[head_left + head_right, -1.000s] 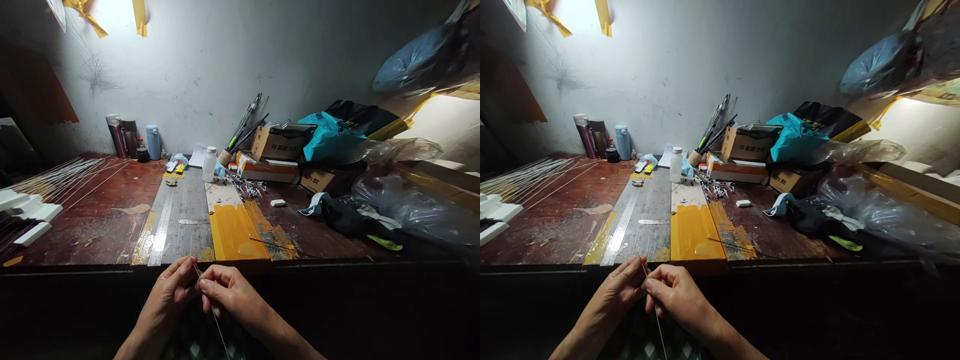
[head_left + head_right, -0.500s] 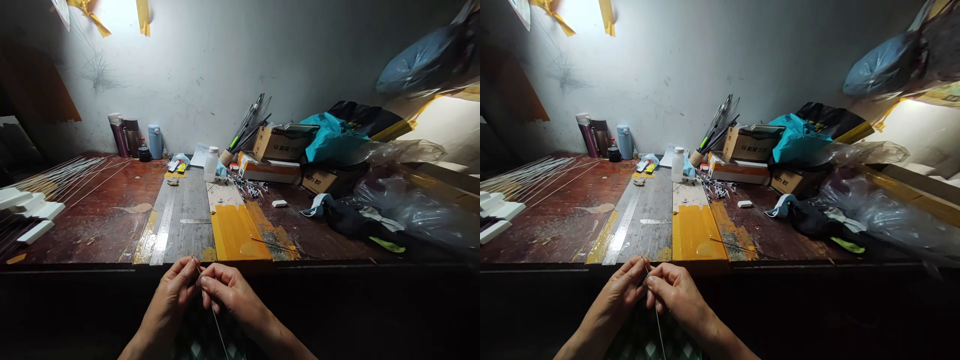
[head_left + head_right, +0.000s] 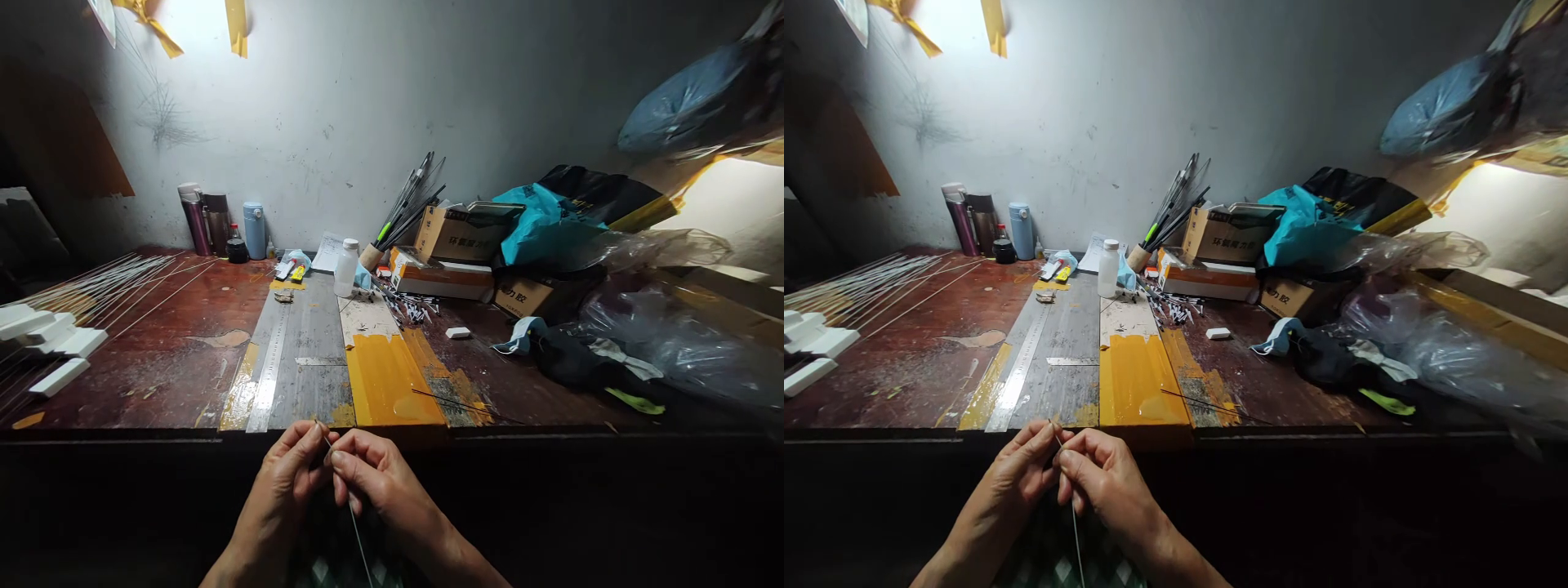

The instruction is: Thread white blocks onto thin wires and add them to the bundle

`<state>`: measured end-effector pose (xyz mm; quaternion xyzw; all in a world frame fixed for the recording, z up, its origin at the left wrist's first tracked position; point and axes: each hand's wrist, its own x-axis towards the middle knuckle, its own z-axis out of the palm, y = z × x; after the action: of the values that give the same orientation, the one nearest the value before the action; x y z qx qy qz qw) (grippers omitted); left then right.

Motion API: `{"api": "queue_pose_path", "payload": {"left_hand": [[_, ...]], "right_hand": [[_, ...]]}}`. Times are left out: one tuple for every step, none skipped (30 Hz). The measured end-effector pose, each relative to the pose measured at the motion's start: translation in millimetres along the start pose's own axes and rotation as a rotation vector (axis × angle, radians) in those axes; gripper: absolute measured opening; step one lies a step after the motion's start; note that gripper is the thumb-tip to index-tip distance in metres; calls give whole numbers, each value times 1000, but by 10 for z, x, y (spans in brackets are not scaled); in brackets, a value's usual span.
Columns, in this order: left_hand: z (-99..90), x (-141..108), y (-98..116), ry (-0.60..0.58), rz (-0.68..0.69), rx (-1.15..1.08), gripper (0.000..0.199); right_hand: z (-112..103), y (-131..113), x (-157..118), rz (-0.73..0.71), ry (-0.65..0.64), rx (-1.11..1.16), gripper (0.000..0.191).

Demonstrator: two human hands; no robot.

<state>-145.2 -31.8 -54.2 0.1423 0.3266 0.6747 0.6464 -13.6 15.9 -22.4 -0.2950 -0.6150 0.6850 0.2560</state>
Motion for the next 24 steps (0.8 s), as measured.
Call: {"api": "queue_pose_path", "payload": {"left_hand": [[-7,1,-8,8,-2,-1,14],[-14,2,-11,19,-4,0,14],[-20,3,-8,33,-8,3,14],[-24,3,0,44,-14,7,14],[-27,2,13,53,-22,12,15],[-28,1,29,58,-31,19,16],[-27,0,46,59,-37,30,16],[-24,-2,63,54,-41,42,16],[-21,-3,78,49,-43,52,16],[-17,-4,88,42,-42,60,16],[-14,-3,92,35,-37,64,16],[-11,-1,90,29,-29,64,16],[-9,3,81,23,-23,59,16],[-8,8,66,21,-19,54,16],[-6,13,47,21,-14,48,16],[-3,18,27,20,-12,42,16],[2,21,9,15,-12,36,16],[8,21,-5,8,-13,30,16],[15,17,-11,1,-14,26,15],[22,11,-8,-1,-12,26,14],[29,3,4,3,-11,32,13],[35,-7,24,12,-11,41,12],[40,-16,48,27,-8,52,12],[43,-24,74,41,-6,63,12]], "right_hand": [[-4,-2,0,-2,1,-2,21],[-6,-5,2,0,-2,-5,22],[-7,-9,7,4,-10,-6,22],[-6,-13,12,12,-22,-6,22],[-4,-16,18,22,-31,-3,22],[-2,-18,22,36,-37,0,22],[1,-18,25,48,-40,4,22],[2,-16,26,56,-41,8,22],[3,-13,26,57,-40,11,22],[4,-8,24,51,-38,10,22],[5,-3,21,43,-34,9,22],[7,4,19,32,-29,12,23],[10,10,16,24,-24,19,23],[15,18,14,18,-19,28,24],[21,26,13,15,-18,38,24],[27,34,12,15,-19,49,25],[34,41,11,15,-27,57,25],[39,48,10,14,-36,62,25],[42,51,9,11,-40,64,25],[42,51,8,7,-39,62,25],[39,47,6,4,-34,57,25],[34,39,2,1,-28,48,26],[28,28,-2,-4,-23,36,27],[22,17,-9,-8,-23,23,27]]}}
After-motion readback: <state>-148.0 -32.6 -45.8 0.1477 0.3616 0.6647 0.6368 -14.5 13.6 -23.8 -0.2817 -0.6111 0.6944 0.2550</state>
